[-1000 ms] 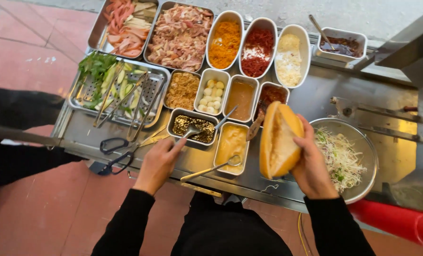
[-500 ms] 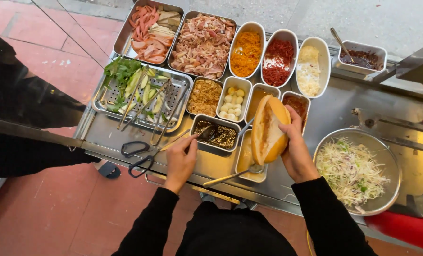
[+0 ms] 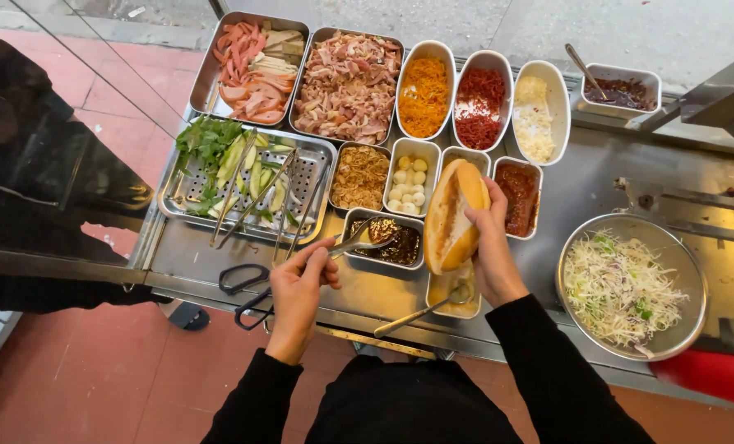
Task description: The person retrieves baguettes from a display case and prepares two sandwiches at a street food cart. They cut the bread with scissors, spread condiments, and add various fillings including meats, vegetables, and sauces using tongs and spoons.
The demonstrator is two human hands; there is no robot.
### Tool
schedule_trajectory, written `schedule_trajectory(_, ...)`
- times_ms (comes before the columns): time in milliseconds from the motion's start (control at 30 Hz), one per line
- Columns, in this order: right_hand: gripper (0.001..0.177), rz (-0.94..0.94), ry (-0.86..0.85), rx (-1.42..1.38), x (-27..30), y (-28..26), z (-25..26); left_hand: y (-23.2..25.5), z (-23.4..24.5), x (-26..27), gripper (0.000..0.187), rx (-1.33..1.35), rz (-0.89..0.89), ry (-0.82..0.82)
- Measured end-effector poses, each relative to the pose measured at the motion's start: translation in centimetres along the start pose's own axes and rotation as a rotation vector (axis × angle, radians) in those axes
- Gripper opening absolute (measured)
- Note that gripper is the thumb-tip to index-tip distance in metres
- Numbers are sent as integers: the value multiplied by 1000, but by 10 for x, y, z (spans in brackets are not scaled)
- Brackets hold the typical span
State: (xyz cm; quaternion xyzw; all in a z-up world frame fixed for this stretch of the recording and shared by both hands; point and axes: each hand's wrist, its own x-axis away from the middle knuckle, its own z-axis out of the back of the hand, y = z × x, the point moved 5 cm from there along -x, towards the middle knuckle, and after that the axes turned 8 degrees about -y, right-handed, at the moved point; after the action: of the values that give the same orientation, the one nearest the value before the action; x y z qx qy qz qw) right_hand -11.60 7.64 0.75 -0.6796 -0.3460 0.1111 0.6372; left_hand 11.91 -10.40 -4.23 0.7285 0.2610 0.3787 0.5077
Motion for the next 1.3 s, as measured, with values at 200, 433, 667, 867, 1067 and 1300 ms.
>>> schedule_trajectory(200,79,64,23,-142,-3,40,-4,47,-74,8,22,-120,-272,-128)
schedule_trajectory(433,75,90,71,-434,-2,61,-1,59,-128,67,30,-915,-1103,-245)
schedule_trajectory(667,70,-44,182,-571,3,38,0,72,-111,90,26,-1067,-1241,-478)
schedule_trajectory(867,76,-87,221,-511,14,28,-2,72,-45,66,41,-916,-1071,-362)
schedule_trajectory(1067,77,-75,237,-568,58,-12,18,43,-7,3,31,-1264,-998,-607)
schedule_trajectory(1300,82,-179,239,-525,133,-26,78,12,-4,9,50,-1702,-1202,-845)
